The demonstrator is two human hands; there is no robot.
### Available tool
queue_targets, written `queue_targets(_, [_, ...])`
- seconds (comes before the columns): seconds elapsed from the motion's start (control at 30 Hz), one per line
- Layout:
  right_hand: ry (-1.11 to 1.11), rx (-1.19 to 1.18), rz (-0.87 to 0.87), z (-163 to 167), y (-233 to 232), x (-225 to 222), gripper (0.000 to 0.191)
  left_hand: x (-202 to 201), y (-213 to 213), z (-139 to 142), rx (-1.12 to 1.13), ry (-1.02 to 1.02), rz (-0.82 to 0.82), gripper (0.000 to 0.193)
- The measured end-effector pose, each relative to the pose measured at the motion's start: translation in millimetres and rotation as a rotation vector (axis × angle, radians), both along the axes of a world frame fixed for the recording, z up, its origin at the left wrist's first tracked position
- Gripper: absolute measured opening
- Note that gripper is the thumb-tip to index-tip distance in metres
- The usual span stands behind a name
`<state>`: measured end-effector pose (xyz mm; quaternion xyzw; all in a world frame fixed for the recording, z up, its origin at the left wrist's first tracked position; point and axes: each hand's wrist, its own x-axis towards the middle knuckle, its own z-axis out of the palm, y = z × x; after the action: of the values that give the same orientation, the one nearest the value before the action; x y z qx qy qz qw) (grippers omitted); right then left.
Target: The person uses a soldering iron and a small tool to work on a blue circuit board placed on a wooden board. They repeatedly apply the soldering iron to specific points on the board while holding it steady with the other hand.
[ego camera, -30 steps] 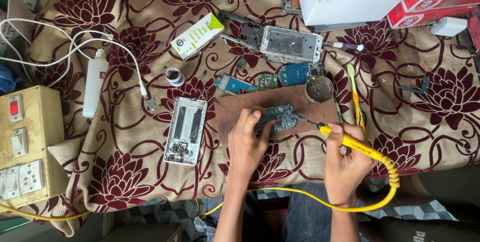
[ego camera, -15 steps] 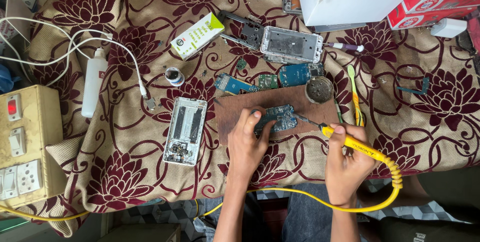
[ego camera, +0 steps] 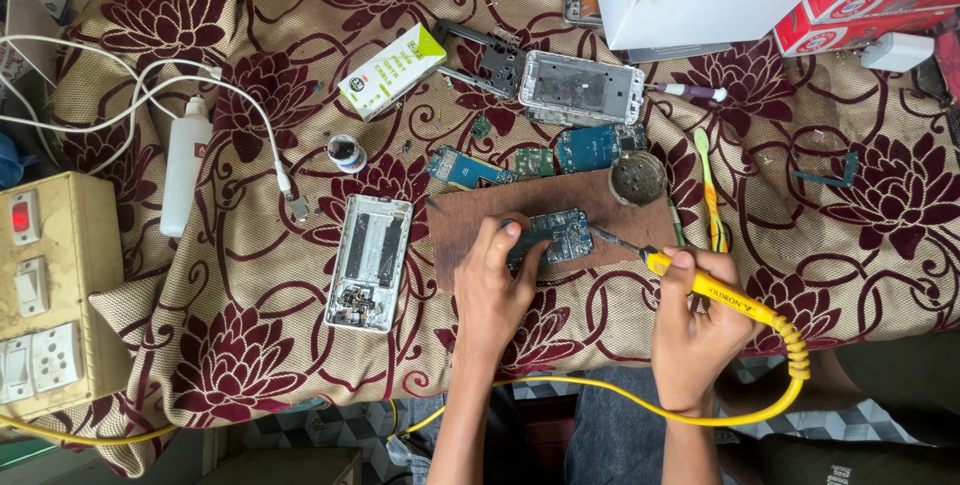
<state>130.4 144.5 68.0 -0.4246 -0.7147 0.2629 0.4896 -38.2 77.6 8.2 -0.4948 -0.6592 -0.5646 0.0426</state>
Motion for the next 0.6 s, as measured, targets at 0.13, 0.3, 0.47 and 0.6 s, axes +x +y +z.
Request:
queue_targets(0.13, [0.007,0.014,0.028,-1.1,0.4,-0.8,0.009,-0.1,0.2,-2.6,-0.001,0.002,-0.007,0.092])
queue_targets(0.3, [-0.022,0.012,-0.006,0.5,0.0,0.6,0.009,0.9,0.8,-2.7,-0.001,0.003,0.002,0.092])
queue_targets(0.47, [-0.015,0.005,-0.008,1.6,-0.4,0.6,0.009,0.7,0.9,-2.1,-0.001,0.006,0.005,0.092])
queue_targets(0.6, [-0.005,0.011,0.017,0.4,-1.1,-0.7,0.009,0.9,1.0,-1.6,0.001,0.008,0.008,0.091])
